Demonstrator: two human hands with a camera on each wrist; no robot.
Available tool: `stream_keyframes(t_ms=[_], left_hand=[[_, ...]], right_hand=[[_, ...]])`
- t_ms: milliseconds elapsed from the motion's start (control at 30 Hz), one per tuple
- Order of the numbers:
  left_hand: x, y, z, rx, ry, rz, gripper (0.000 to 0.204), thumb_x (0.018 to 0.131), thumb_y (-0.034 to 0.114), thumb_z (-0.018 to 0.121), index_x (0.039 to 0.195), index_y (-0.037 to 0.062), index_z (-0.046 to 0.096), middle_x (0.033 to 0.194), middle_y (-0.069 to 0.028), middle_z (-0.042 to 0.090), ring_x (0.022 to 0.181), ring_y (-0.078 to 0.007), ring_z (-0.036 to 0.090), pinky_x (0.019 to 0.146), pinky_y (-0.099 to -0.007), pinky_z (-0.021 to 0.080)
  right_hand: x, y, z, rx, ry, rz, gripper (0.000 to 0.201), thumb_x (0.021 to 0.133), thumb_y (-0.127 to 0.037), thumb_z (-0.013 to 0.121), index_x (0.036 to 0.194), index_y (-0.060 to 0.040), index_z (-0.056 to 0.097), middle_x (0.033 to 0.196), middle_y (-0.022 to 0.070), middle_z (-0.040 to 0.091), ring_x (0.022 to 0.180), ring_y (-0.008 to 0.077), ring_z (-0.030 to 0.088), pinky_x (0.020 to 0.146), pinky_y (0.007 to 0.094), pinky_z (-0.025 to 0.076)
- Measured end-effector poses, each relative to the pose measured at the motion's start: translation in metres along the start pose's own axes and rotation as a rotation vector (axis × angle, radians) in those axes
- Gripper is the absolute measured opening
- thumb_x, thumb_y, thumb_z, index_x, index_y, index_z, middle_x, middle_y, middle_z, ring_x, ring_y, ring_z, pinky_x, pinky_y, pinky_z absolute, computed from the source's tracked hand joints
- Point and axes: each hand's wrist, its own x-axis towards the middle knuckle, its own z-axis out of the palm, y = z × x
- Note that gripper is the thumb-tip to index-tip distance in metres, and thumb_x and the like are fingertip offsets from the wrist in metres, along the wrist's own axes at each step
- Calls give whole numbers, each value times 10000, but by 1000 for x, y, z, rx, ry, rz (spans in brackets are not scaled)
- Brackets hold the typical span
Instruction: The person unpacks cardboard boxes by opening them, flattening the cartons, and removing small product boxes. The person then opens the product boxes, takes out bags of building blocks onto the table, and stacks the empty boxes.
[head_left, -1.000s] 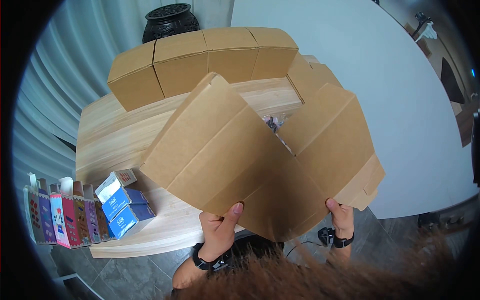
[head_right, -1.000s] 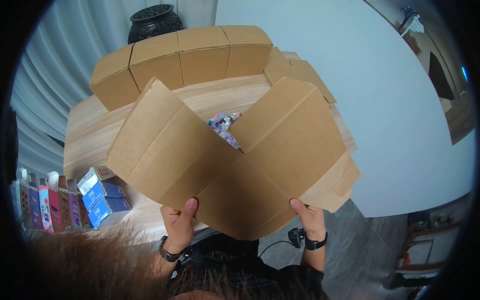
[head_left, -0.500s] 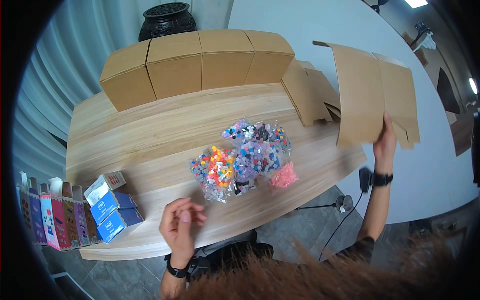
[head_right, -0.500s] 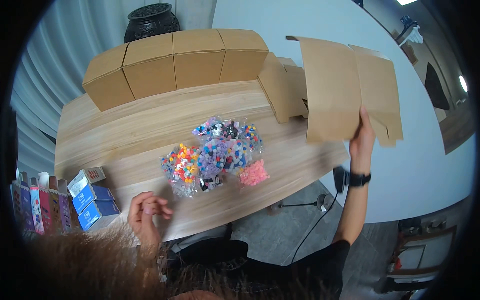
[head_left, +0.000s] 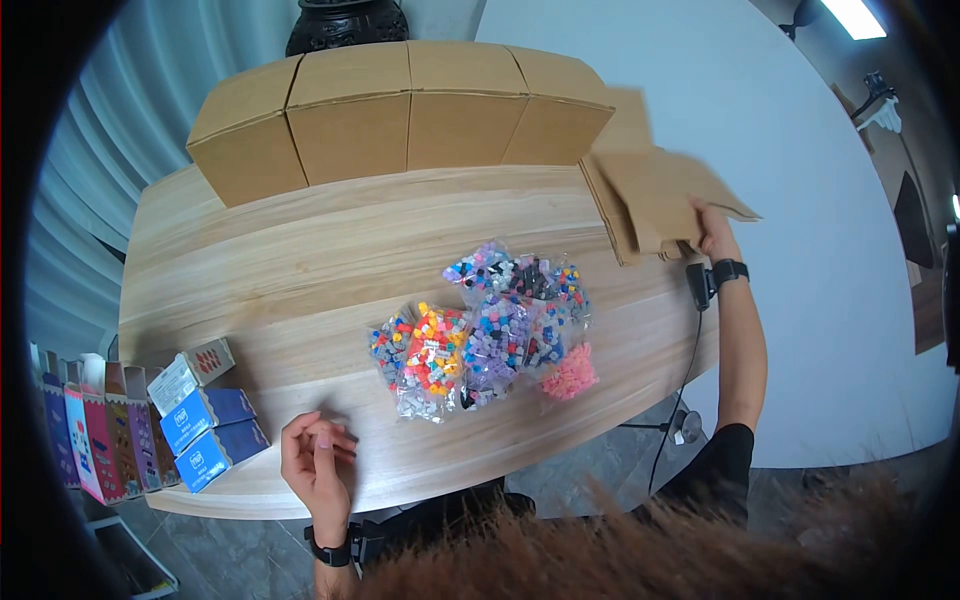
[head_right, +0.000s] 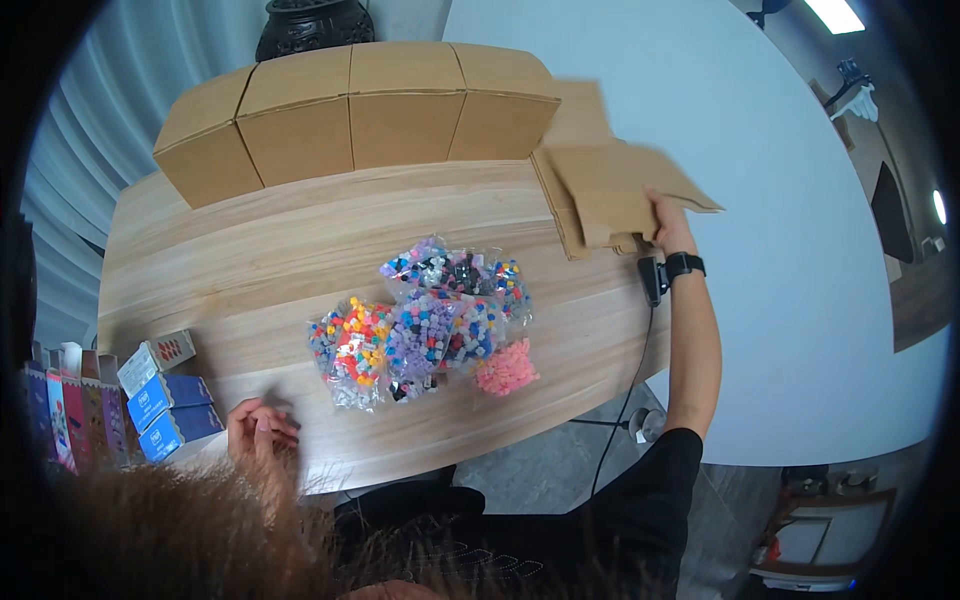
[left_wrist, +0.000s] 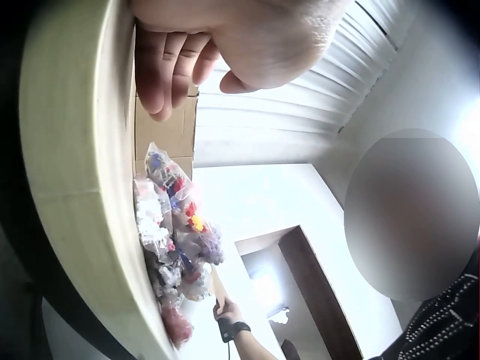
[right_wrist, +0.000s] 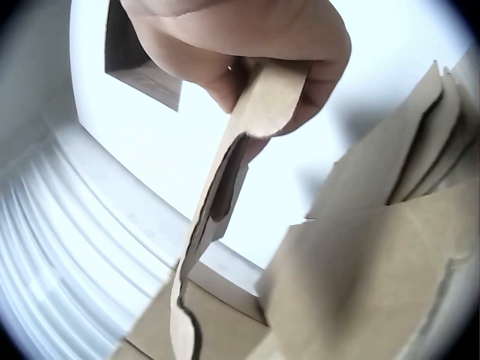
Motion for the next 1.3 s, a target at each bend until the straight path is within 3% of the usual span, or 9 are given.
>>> stream_keyframes(t_ms=[133,367,433,567,667,833,967,1133,1300], left_hand=[[0,-1,0,66,-21,-11,236,1056,105,583,1266,1,563,952,-93,669,760,-129,648,591,-223,502],[0,2,1,84,-10,-21,238,1052,99,588,1267,0,564,953,-91,670,758,-128,646,599,-219,498],[0,2,1,98,-3,-25,245,1049,94,587,1275,1,562,956,-89,670,755,-125,644,602,-221,496],[0,3,2,100,-8,-39,250,1047,89,586,1280,2,560,962,-86,670,756,-121,641,610,-223,495],[-1,2,1,94,-20,-33,249,1045,79,582,1280,1,558,968,-81,669,760,-116,637,621,-224,496],[-1,4,2,102,-9,-56,249,1042,64,573,1282,1,557,976,-77,670,766,-112,633,637,-225,497],[-1,3,1,87,-5,-55,250,1042,62,572,1285,1,557,979,-76,671,767,-111,633,636,-223,497],[-1,4,1,113,-18,-47,255,1041,54,572,1290,1,556,985,-77,673,771,-107,635,634,-221,497],[-1,5,2,121,-7,-60,252,1043,55,571,1288,-2,558,991,-79,672,773,-107,636,634,-221,499]], right_hand=[[-5,35,-1,-37,-18,18,392,1040,-299,649,1327,-32,634,1254,97,721,1102,212,712,920,352,599],[-25,31,5,-126,-55,10,442,1023,-310,683,1355,-26,621,1270,111,710,1116,202,703,934,345,585],[-31,35,8,-425,61,-153,481,999,-279,721,1355,24,607,1277,125,705,1125,209,694,931,340,568],[-34,40,18,-482,211,-129,487,980,-236,743,1348,50,606,1283,137,702,1136,226,687,924,344,552],[-18,48,15,-511,269,-246,463,971,-233,748,1327,40,635,1264,141,715,1121,231,693,920,349,545],[-13,55,20,-802,421,-407,503,923,-313,785,1262,44,687,1217,197,742,1113,309,715,956,396,535],[-23,51,26,-1018,469,-400,572,909,-428,772,1226,44,707,1221,249,730,1151,388,696,987,436,523],[-38,46,39,-1219,519,-240,843,945,-715,526,1155,77,727,1204,341,686,1198,476,639,1025,490,493],[-55,37,41,-1278,386,-181,872,959,-724,470,1195,83,702,1240,335,677,1215,474,632,1042,516,483]])
